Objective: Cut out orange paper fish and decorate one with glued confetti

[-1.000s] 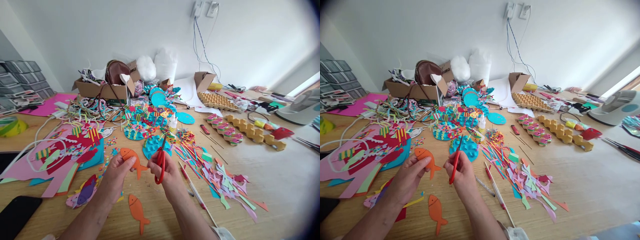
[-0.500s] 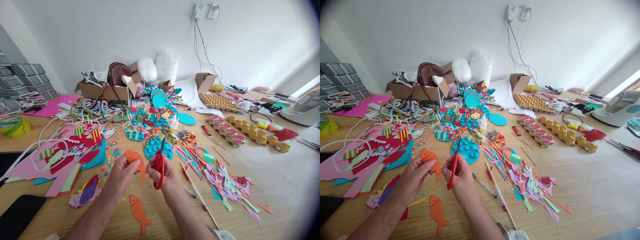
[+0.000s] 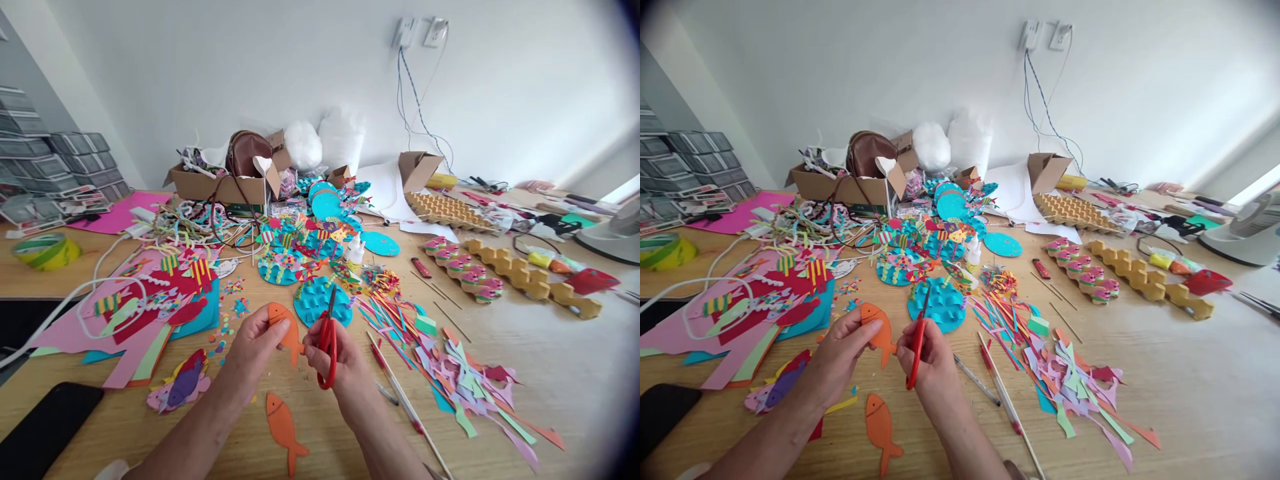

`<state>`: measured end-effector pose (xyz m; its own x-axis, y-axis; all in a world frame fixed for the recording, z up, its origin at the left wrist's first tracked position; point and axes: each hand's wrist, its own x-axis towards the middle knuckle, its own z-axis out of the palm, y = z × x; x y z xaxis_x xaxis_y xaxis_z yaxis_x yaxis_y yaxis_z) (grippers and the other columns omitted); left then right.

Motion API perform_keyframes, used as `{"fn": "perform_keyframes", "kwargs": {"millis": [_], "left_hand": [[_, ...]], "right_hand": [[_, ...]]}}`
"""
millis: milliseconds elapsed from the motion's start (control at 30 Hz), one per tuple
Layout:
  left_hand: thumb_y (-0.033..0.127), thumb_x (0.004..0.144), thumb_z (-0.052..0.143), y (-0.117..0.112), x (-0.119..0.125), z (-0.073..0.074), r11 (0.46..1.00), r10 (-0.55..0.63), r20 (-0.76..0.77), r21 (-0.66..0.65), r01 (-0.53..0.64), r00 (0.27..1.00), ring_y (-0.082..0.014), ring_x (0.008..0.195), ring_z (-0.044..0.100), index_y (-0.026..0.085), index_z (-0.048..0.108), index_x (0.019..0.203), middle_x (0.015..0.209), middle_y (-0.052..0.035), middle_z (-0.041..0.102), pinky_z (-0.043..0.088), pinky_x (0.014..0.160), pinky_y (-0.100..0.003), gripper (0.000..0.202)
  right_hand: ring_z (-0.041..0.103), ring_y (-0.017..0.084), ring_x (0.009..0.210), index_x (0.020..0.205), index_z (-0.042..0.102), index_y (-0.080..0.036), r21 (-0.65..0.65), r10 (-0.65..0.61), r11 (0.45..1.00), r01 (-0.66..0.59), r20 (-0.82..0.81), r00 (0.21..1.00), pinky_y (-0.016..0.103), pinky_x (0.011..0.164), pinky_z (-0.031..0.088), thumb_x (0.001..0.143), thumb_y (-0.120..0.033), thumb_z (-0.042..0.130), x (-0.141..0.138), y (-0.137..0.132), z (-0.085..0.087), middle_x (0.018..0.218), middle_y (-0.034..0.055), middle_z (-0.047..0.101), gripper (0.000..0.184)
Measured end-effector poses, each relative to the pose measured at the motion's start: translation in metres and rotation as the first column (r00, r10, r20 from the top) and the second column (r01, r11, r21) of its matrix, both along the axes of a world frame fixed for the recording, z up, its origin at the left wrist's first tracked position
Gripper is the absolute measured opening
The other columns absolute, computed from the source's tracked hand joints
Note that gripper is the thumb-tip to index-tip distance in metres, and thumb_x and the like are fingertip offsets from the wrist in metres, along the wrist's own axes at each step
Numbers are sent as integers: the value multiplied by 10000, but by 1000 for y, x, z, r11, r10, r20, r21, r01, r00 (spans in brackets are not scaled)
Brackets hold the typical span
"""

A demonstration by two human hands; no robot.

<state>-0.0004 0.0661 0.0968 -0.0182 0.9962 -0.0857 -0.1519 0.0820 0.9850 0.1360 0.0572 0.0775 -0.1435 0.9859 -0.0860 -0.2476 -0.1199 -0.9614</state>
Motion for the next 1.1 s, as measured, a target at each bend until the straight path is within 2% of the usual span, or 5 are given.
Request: {"fn": "perform_keyframes", "kwargs": {"millis": [267, 500, 800, 933, 1100], "left_hand": [[329, 766, 562, 0, -3, -6, 998, 5, 16, 55, -6, 1000, -91, 541, 340, 181, 487, 641, 581, 55, 395, 317, 510, -190, 208], [316, 728, 560, -6, -7, 5, 999, -37, -69, 31, 40, 997, -99, 542, 310, 189, 422, 583, 571, 58, 343, 295, 514, -202, 237], [299, 752, 526, -8, -6, 7, 983, -175, -113, 31, 179, 978, -96, 534, 308, 185, 428, 564, 556, 57, 353, 270, 490, -198, 241], [299, 752, 540, -9, -5, 7, 990, -127, -117, 51, 134, 985, -104, 553, 343, 184, 476, 594, 574, 46, 401, 301, 509, -202, 206], [291, 756, 534, -10, -2, 10, 994, -71, -111, 74, 79, 991, -122, 594, 413, 191, 510, 600, 597, 28, 456, 352, 557, -213, 187]], "right_hand": [[468, 108, 592, 764, 516, -185, -23, 101, 995, -100, 76, 992, 219, 518, 361, 650, -256, 668, -4, -10, 7, 688, -19, 549, 202], [430, 110, 569, 729, 501, -180, 63, 129, 987, -150, 261, 957, 233, 522, 344, 784, -423, 558, 10, -6, 11, 629, -24, 490, 256], [426, 93, 581, 765, 524, -186, 5, 126, 992, -126, -21, 992, 208, 520, 335, 633, -266, 708, -4, 1, 34, 682, -33, 526, 241], [403, 84, 548, 738, 509, -189, -44, 101, 994, -103, -49, 994, 197, 484, 306, 586, -252, 727, -11, 2, 35, 648, -48, 505, 273], [393, 90, 544, 736, 483, -196, -29, 104, 994, -106, -42, 994, 212, 496, 305, 598, -342, 726, -15, 1, 31, 638, -48, 488, 315]]}}
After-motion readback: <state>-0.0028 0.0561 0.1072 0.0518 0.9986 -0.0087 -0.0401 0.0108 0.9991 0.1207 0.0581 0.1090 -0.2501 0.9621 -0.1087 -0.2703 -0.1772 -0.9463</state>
